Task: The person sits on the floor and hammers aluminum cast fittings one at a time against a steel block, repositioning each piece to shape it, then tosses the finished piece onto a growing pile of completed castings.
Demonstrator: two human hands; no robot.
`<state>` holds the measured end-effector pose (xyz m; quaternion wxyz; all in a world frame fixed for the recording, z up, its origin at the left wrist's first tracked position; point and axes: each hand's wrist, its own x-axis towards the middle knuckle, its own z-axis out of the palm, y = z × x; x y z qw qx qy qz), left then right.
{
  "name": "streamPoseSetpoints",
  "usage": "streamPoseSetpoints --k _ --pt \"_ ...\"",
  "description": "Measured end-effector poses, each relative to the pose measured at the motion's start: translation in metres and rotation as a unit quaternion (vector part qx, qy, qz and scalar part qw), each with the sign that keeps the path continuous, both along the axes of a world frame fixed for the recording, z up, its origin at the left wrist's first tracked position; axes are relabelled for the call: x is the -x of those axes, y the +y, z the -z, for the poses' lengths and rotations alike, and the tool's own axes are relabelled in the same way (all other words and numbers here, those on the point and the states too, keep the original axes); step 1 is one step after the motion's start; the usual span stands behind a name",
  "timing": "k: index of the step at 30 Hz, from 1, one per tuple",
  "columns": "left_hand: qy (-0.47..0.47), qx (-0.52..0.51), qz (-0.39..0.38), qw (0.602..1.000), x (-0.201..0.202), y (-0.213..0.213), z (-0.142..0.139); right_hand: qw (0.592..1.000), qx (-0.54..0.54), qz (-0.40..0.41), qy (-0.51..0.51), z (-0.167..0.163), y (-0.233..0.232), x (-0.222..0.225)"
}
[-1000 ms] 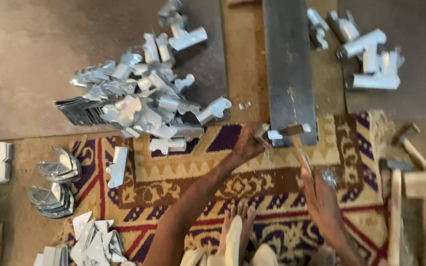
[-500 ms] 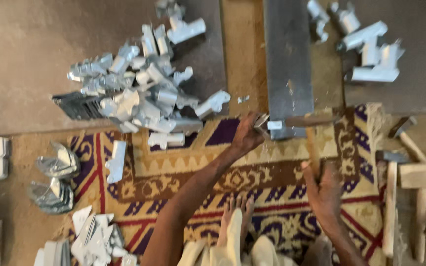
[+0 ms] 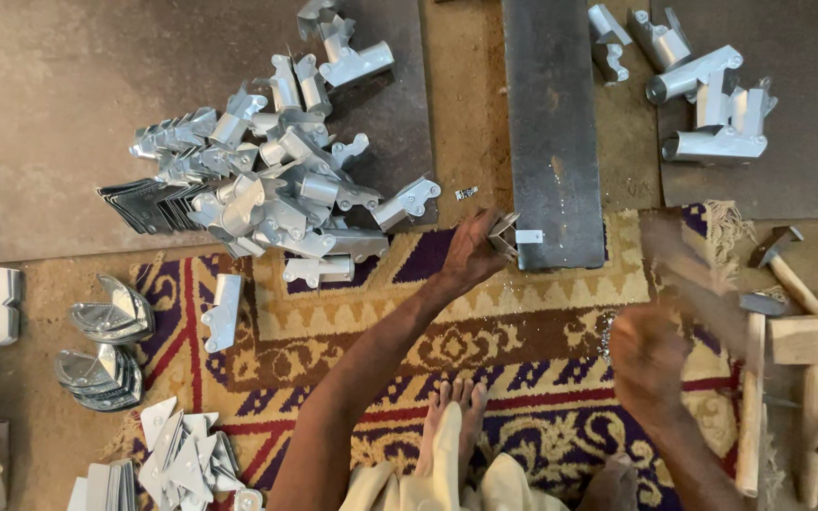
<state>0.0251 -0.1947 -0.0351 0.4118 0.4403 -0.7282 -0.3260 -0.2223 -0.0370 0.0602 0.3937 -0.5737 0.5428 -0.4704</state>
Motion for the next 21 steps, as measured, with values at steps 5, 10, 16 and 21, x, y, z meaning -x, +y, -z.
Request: streamPoseSetpoints --k 5,10,16,21 --pt "0.038 -0.057 0.011 0.998 -0.005 0.004 -0.002 0.975 -0.155 -0.016 0.161 0.047 0.012 0.000" --pt "-0.014 -0.017 -0.043 0.999 -0.006 -0.008 -0.015 0.936 -0.307 0.090 0.147 0.027 0.026 0.006" --pt "-0.021 -0.010 0.118 0.993 -0.007 -0.026 -0.034 0.966 -0.240 0.099 -0.018 0.016 0.019 -0.004" --pt "-0.057 -0.015 0.122 0.991 -0.008 -0.022 -0.044 0.962 -0.211 0.049 0.166 0.024 0.019 -0.010"
